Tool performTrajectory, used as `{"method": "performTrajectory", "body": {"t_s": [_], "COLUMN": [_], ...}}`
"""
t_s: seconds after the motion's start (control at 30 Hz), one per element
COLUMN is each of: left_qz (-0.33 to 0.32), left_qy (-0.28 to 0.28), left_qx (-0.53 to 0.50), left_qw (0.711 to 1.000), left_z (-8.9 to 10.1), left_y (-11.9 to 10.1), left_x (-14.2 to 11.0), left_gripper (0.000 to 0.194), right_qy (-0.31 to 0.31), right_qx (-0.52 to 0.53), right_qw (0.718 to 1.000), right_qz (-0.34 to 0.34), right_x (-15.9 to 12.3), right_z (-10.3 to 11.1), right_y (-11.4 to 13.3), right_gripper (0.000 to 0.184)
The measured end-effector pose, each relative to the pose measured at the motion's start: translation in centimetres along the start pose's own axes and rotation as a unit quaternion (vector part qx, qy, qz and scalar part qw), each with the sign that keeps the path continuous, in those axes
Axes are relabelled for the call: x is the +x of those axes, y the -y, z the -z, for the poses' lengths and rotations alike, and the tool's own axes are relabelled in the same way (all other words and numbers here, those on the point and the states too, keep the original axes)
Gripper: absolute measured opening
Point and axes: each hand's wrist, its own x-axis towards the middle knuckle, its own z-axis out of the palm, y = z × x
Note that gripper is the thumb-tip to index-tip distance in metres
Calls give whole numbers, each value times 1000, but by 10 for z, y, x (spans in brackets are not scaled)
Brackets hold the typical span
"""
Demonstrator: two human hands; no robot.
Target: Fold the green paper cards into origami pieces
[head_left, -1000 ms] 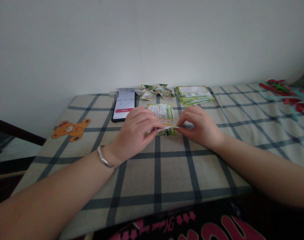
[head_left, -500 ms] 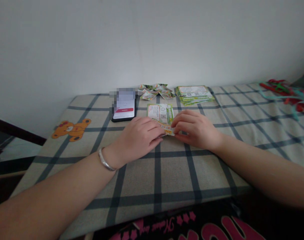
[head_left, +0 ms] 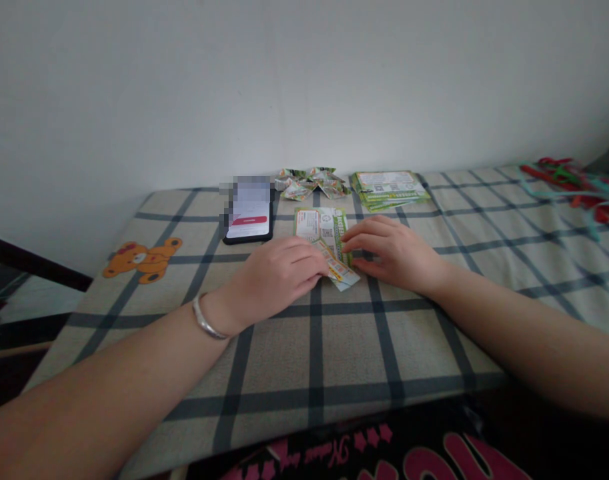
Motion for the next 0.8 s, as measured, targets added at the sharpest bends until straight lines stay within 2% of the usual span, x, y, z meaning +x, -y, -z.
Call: {"method": "performTrajectory", "body": {"t_s": [0.1,0.4,0.53,0.8], "left_qz": [-12,24,50,44], "left_qy": [5,-32,-25,9], "left_qx": [-44,-120,-153,-151], "left_qw": [999,992,987,988], "left_z": [-1,-3,-4,-7], "left_y": [0,2,3,6], "left_x": [-1,0,0,-2], "left_gripper": [9,10,13,12], "right_qy": [9,16,29,21], "right_qx": [1,5,21,-1], "right_qw": [1000,1000,999,999], "right_qz": [4,3,21,42], "right_x": [0,0,0,0], "right_z": [0,-2,-4,-3], "right_y": [0,0,0,1], "right_gripper": [18,21,22,17]}}
